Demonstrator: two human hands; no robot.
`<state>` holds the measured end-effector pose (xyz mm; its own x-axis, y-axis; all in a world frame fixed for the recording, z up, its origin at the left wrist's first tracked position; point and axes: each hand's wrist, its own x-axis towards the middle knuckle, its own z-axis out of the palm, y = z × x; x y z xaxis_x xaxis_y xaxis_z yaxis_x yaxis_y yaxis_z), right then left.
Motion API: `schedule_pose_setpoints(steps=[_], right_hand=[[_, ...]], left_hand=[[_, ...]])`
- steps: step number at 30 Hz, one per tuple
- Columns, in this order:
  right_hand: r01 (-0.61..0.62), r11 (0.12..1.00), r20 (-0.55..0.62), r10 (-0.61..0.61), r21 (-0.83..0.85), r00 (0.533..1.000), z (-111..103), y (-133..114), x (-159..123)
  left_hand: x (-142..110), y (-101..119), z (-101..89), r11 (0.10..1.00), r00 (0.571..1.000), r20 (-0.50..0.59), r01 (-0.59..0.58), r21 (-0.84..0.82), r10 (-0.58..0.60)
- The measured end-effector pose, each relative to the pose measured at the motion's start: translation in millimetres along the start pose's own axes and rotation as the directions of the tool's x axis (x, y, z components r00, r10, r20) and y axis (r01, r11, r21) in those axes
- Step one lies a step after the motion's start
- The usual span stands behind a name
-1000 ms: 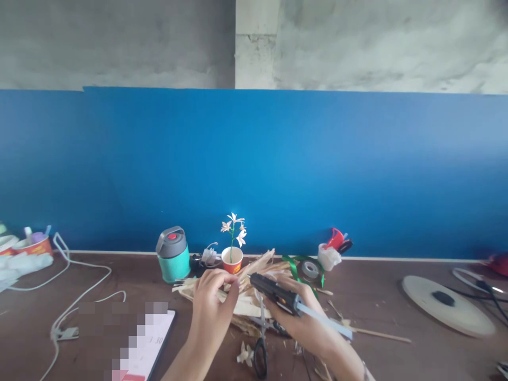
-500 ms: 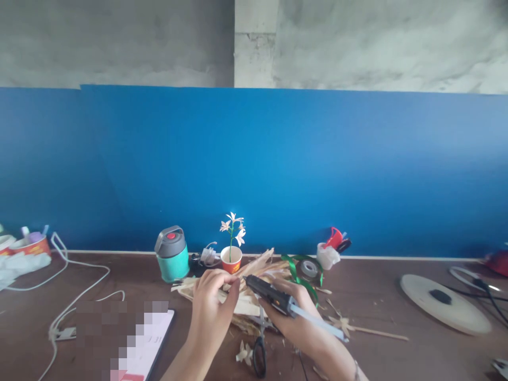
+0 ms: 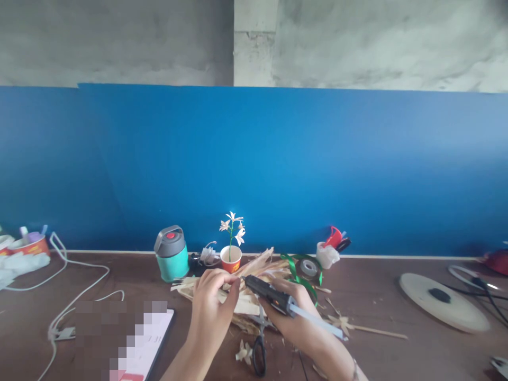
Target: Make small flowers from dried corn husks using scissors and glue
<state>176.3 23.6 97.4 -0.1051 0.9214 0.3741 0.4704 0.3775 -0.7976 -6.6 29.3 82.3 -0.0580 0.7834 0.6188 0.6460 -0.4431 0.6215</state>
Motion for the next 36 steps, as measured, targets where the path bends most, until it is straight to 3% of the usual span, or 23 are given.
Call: schedule_pose_setpoints(steps=[3,11,25,36], right_hand=[[0.048,0.998,0.061,-0.045,-0.048,0.997,-0.5,-0.4,0.0],[0.119,0.988,0.037,-0.115,-0.102,0.993,0.3,4.5,-0.1],[0.141,0.965,0.065,-0.130,-0.220,0.989,0.5,6.9,0.1],[0.141,0.969,0.093,-0.125,-0.205,0.988,1.4,7.9,-0.6]], left_hand=[[0.1,1.4,-0.4,1.000,1.000,-0.001,-0.004,-0.002,0.004],[0.3,2.2,0.7,1.000,1.000,-0.001,-0.008,-0.009,0.008],[-2.3,-3.1,3.3,0.999,0.999,-0.019,-0.033,-0.019,0.032],[-1.3,-2.2,3.1,0.999,0.999,-0.028,-0.042,-0.025,0.041]])
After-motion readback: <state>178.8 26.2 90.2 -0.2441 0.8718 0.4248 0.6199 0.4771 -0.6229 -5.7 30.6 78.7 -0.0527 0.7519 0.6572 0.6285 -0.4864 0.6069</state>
